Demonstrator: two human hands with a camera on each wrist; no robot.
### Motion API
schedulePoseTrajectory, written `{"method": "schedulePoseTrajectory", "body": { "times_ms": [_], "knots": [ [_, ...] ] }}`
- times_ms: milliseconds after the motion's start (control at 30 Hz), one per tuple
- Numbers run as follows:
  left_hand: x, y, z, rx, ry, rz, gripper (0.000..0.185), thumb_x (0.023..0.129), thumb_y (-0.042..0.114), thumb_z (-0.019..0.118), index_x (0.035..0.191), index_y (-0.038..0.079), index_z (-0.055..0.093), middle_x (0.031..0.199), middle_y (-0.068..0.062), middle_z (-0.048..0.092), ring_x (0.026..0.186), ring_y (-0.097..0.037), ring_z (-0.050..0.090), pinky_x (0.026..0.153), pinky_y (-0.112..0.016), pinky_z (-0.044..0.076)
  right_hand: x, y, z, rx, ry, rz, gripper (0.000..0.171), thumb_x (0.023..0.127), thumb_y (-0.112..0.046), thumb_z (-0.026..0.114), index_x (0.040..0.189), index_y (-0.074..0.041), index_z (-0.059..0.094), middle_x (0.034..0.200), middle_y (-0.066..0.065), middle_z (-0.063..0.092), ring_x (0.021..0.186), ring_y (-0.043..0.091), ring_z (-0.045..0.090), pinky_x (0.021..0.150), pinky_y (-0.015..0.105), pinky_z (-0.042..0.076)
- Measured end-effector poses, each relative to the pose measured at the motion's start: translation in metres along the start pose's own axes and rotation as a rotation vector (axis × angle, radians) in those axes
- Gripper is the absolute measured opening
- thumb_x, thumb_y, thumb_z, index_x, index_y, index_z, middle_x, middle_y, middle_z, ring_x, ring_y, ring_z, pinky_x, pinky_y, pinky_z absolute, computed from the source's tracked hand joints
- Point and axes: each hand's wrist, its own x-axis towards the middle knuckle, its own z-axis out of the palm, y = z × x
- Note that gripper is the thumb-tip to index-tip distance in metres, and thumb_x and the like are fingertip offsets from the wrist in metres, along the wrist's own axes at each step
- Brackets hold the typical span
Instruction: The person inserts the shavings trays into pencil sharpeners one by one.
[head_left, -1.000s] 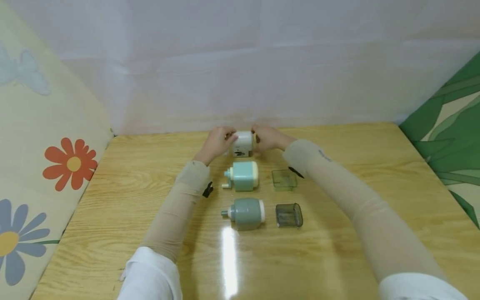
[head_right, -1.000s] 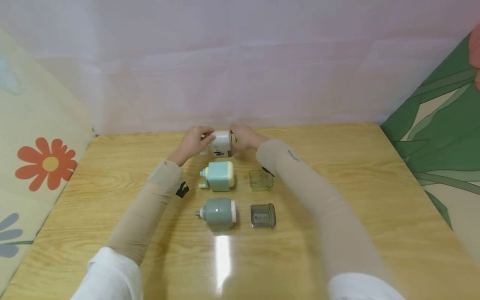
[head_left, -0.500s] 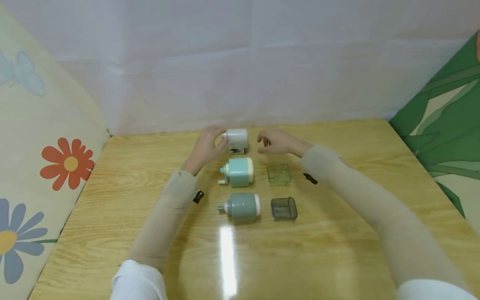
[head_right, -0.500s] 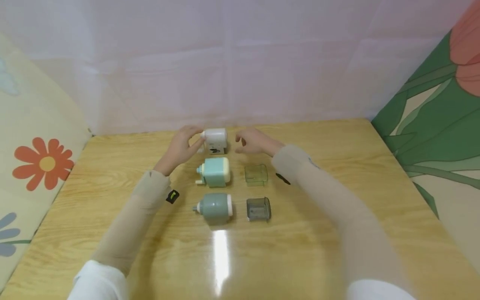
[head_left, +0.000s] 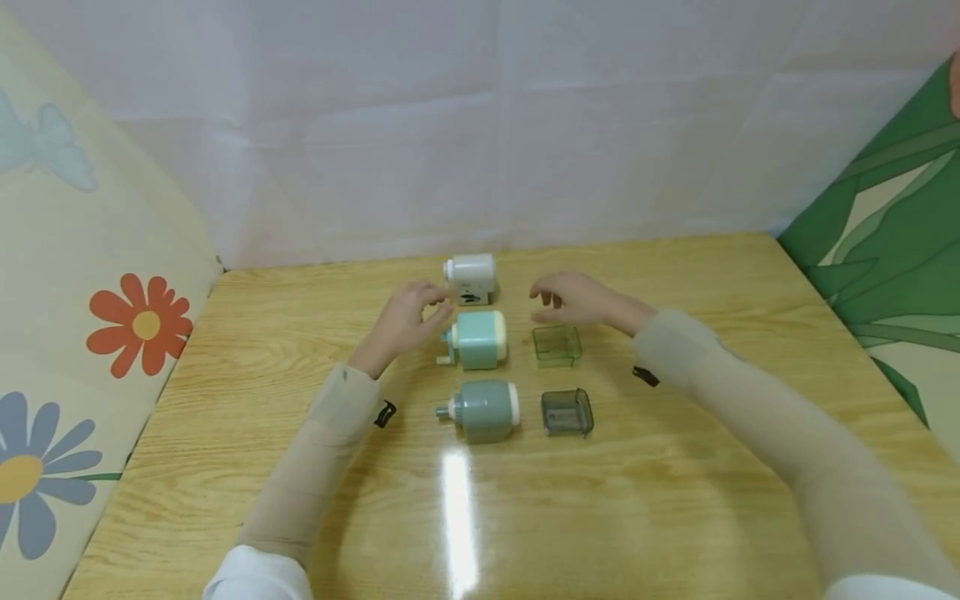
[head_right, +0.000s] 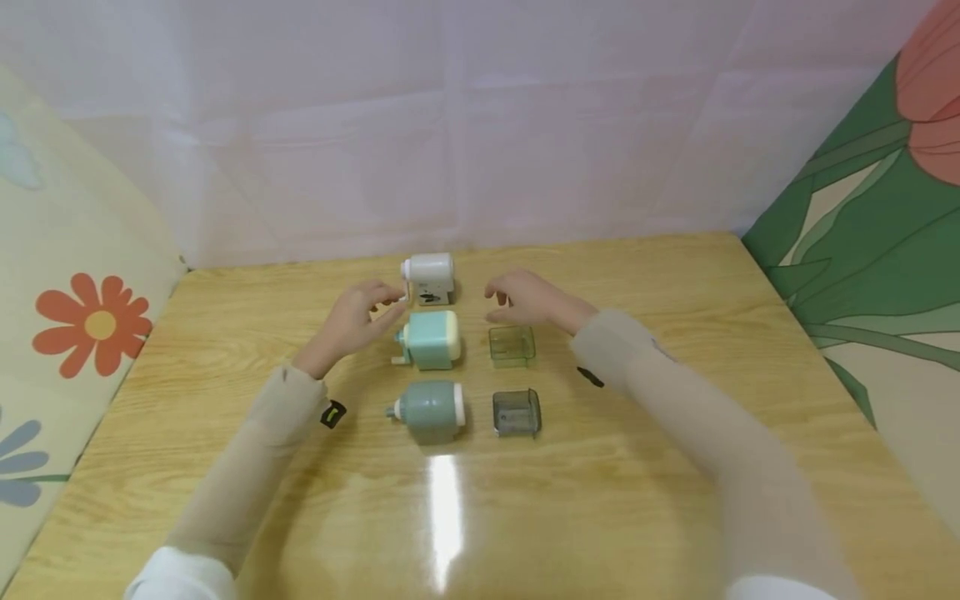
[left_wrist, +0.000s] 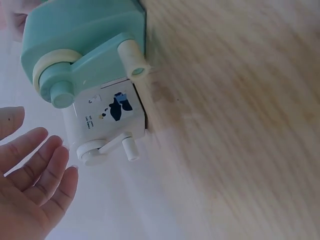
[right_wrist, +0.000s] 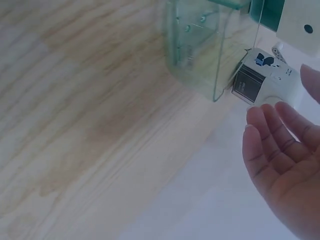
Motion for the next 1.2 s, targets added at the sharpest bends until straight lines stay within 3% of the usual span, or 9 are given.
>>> {"method": "schedulePoseTrajectory", "body": {
  "times_ms": [200,467,700,1200],
  "knots": [
    [-0.010,0.004,0.001,-0.045,-0.086,-0.020,0.037,0.090,0.026,0.058,0.110,-0.005,0.060,0.109,-0.017,0.058,0.098,-0.028,0.053,0.085,-0.041,0.046,-0.020,0.004,0.002,0.014,-0.006,0.018,0.041,0.085,-0.019,0.064,0.114,0.009,0.056,0.097,0.020,0.060,0.082,0.027,0.057,0.072,0.040,0.048],
    [-0.014,0.009,0.006,-0.038,-0.192,-0.040,0.068,0.079,0.037,0.070,0.128,-0.003,0.047,0.126,-0.019,0.048,0.112,-0.031,0.048,0.096,-0.045,0.039,-0.046,0.010,0.007,-0.019,-0.046,0.103,0.065,0.074,-0.032,0.075,0.119,0.009,0.052,0.103,0.017,0.056,0.091,0.030,0.055,0.078,0.043,0.048],
    [-0.012,0.011,0.010,-0.022,-0.211,-0.033,0.066,0.078,0.035,0.072,0.126,-0.004,0.049,0.126,-0.020,0.049,0.117,-0.033,0.045,0.099,-0.046,0.035,-0.059,0.014,0.015,-0.048,-0.071,0.138,0.076,0.070,-0.037,0.077,0.122,0.010,0.047,0.112,0.021,0.054,0.100,0.034,0.053,0.088,0.048,0.044],
    [-0.010,0.012,0.009,-0.051,-0.241,-0.079,0.065,0.076,0.031,0.073,0.126,-0.003,0.049,0.126,-0.018,0.050,0.121,-0.034,0.040,0.103,-0.045,0.031,-0.060,0.013,0.026,-0.068,-0.018,0.080,0.069,0.070,-0.030,0.078,0.118,0.011,0.051,0.111,0.021,0.056,0.099,0.035,0.055,0.088,0.048,0.044]
  ]
}}
